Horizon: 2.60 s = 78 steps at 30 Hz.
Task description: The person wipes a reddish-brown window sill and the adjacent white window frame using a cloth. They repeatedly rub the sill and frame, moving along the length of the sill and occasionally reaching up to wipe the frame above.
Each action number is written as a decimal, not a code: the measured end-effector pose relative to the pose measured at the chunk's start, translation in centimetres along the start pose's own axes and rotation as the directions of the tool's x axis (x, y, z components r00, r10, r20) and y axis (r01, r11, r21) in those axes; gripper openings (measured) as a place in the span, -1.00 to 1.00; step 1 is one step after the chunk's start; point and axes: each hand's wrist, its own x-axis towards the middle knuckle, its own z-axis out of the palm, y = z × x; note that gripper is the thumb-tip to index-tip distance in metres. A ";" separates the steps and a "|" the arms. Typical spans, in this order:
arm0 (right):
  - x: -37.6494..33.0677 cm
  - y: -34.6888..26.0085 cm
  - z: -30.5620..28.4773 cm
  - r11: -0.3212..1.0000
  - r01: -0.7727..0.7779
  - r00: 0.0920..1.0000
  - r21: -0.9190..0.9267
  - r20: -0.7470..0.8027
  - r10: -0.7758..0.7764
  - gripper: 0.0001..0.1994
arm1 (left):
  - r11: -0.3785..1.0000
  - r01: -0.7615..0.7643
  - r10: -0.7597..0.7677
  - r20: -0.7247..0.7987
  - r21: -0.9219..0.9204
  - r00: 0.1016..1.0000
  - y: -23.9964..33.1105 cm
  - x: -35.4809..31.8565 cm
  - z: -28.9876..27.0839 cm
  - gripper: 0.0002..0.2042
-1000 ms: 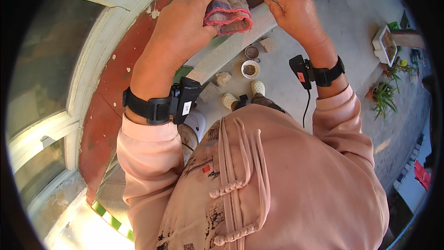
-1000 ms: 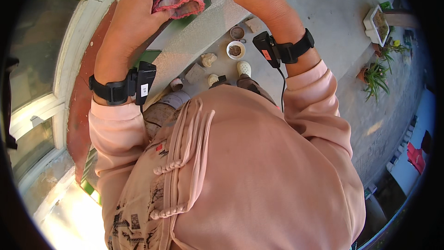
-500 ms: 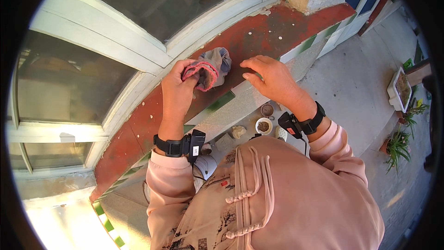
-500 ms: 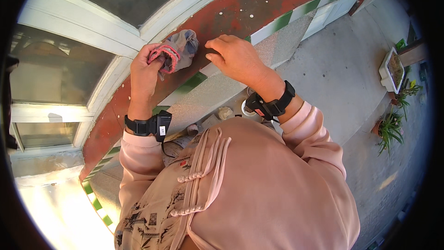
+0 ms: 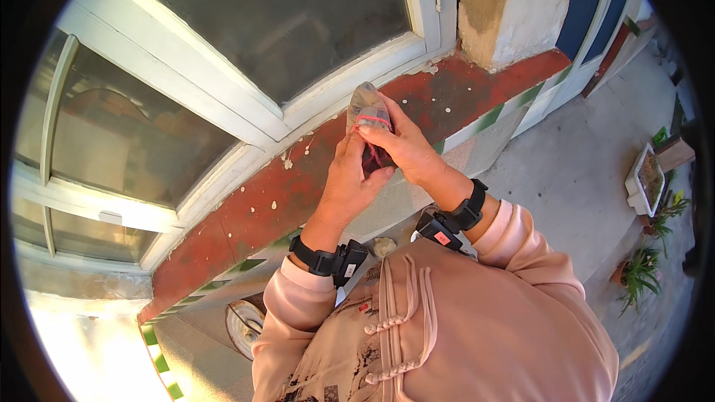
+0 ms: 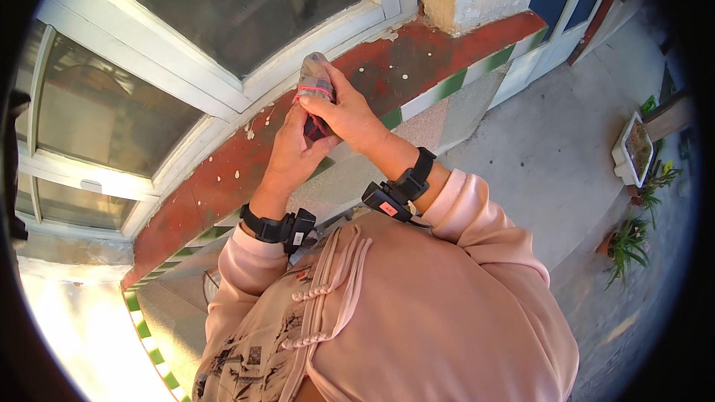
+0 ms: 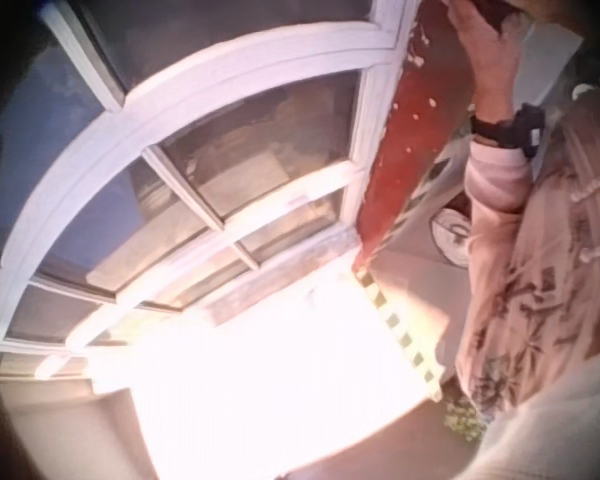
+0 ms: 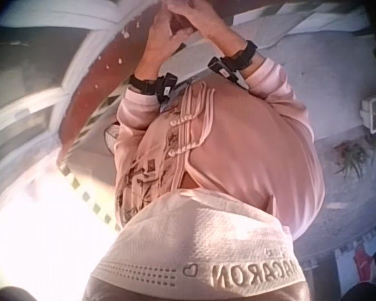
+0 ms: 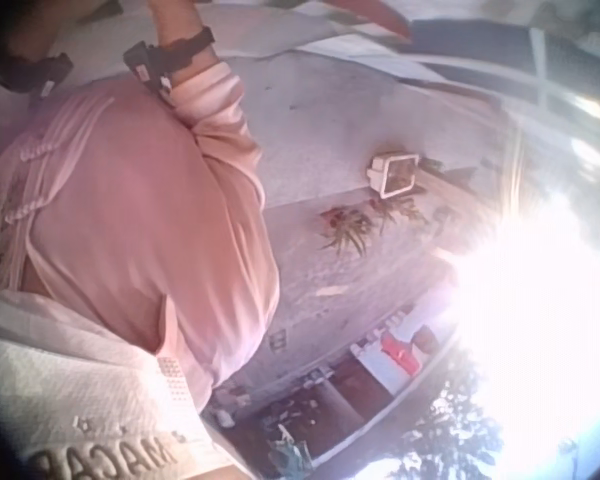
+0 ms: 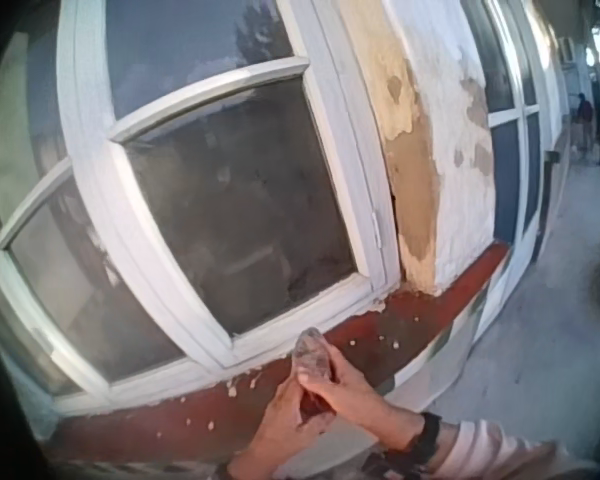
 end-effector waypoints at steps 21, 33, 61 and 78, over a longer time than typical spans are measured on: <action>12.3 -6.4 -5.0 -0.400 0.073 0.949 -0.914 0.187 -0.254 -0.78 | 0.968 0.167 -0.043 -0.532 0.188 0.846 -11.8 -10.5 -7.1 -0.71; 10.0 1.9 11.2 -0.589 0.487 0.747 -0.644 0.657 -0.100 -0.86 | 0.944 0.197 -0.029 -0.525 0.266 0.850 -11.4 -10.3 -7.0 -0.75; 19.3 -25.3 4.7 -0.564 0.229 0.208 -0.793 0.606 -0.767 -0.69 | 0.933 0.145 0.044 -0.503 0.331 0.863 -11.5 -10.5 -6.6 -0.81; 12.9 -9.8 -3.4 -0.164 0.446 0.738 -0.880 0.465 -0.489 -0.82 | 0.927 0.124 0.074 -0.496 0.354 0.865 -11.8 -10.4 -6.6 -0.81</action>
